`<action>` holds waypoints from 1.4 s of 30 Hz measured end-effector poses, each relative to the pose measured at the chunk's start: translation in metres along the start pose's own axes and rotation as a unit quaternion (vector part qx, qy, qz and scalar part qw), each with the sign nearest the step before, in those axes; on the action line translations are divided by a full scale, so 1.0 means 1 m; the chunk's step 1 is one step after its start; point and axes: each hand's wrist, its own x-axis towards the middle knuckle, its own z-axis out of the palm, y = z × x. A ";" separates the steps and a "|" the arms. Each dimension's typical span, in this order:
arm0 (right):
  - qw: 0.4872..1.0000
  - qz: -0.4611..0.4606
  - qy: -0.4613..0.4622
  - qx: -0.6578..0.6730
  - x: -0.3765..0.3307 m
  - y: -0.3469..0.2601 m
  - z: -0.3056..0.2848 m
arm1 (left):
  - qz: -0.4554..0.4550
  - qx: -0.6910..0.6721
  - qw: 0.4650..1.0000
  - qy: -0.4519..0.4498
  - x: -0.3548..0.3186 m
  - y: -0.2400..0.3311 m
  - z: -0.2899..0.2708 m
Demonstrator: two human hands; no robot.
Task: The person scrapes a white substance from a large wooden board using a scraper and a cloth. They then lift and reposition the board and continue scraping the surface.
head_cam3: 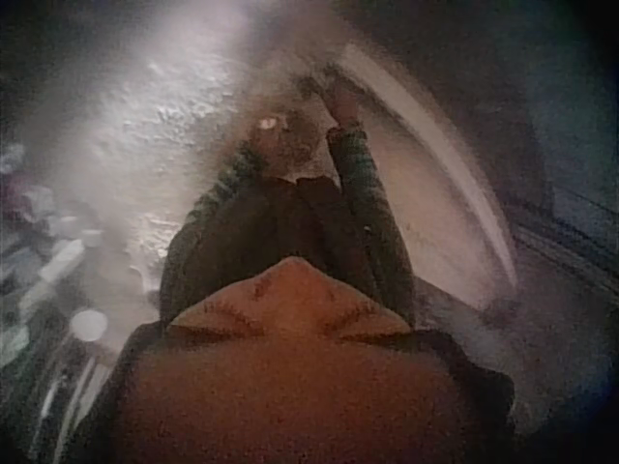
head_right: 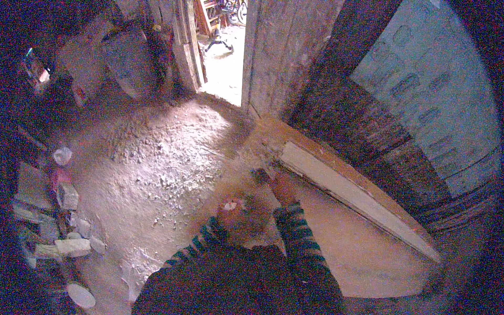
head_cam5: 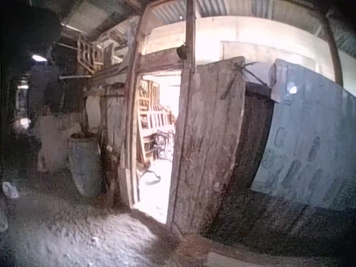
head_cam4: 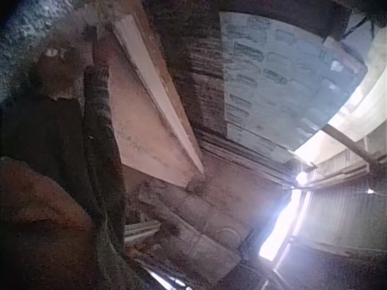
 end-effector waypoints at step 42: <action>0.999 0.007 0.015 -0.040 -0.040 -0.013 -0.007 | -0.052 -0.076 0.996 -0.005 -0.013 -0.037 0.019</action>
